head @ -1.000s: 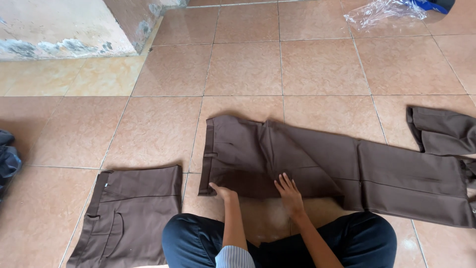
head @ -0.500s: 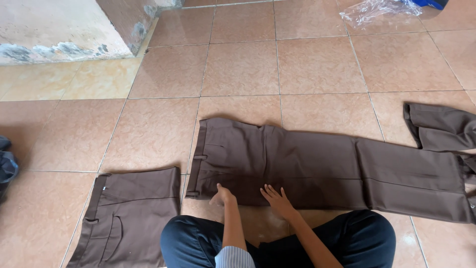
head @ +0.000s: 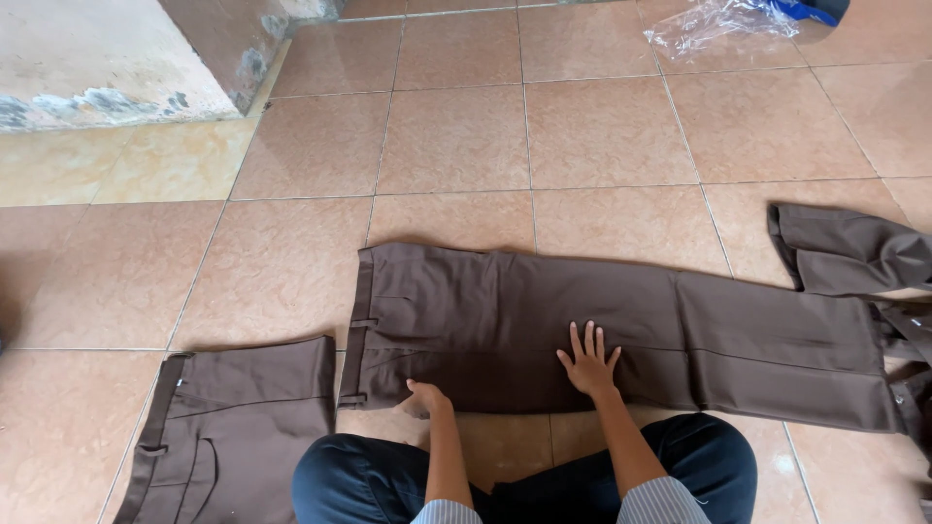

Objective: Folding brown trousers on the floor in a sewing factory environment.

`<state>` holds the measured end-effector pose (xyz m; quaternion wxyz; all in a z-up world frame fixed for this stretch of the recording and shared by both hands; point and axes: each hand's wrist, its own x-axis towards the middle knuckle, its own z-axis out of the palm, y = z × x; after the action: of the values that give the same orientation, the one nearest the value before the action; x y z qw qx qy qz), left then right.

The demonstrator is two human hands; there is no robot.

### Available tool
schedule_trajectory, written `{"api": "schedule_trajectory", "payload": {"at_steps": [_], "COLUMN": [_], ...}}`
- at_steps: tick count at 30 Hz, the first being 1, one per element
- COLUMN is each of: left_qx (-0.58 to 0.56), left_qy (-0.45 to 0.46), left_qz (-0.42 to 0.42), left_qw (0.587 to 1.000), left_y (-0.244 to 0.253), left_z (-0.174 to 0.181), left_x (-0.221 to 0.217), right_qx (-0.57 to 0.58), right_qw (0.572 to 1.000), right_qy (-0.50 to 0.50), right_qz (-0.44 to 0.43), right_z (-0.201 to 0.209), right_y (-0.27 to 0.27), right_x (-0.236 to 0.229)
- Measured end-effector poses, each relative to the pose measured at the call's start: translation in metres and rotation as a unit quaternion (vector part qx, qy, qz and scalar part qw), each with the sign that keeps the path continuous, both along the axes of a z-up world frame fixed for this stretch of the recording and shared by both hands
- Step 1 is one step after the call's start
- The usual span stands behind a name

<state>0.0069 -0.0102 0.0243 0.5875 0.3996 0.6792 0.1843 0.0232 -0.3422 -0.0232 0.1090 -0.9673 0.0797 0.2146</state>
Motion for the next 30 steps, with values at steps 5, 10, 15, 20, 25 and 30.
{"api": "schedule_trajectory", "payload": {"at_steps": [5,10,15,20,25,30], "left_qx": [0.034,0.165,0.458,0.389,0.369,0.392], "left_qy": [0.059,0.067,-0.007,0.005,0.034,0.060], "left_qz": [-0.143,-0.165,-0.209,-0.604,-0.715,-0.725], "left_qw": [0.987,0.970,0.864,0.695,0.593,0.564], "left_y": [0.006,-0.020,-0.060,-0.091,-0.084,-0.076], "left_z": [-0.088,0.009,0.056,0.022,0.001,-0.007], "left_x": [0.020,0.002,0.005,0.013,-0.001,0.002], "right_qx": [0.005,0.041,-0.031,0.021,0.024,0.037], "right_qw": [0.999,0.993,0.961,0.968,0.978,0.977], "right_qy": [0.044,-0.070,-0.084,0.030,0.041,-0.002], "right_qz": [0.031,-0.090,-0.263,-0.249,-0.202,-0.209], "right_z": [-0.012,0.044,-0.017,-0.054,-0.023,-0.008], "right_y": [-0.018,-0.087,-0.217,-0.232,-0.218,-0.272], "right_x": [0.030,0.051,0.032,0.046,0.055,0.049]}}
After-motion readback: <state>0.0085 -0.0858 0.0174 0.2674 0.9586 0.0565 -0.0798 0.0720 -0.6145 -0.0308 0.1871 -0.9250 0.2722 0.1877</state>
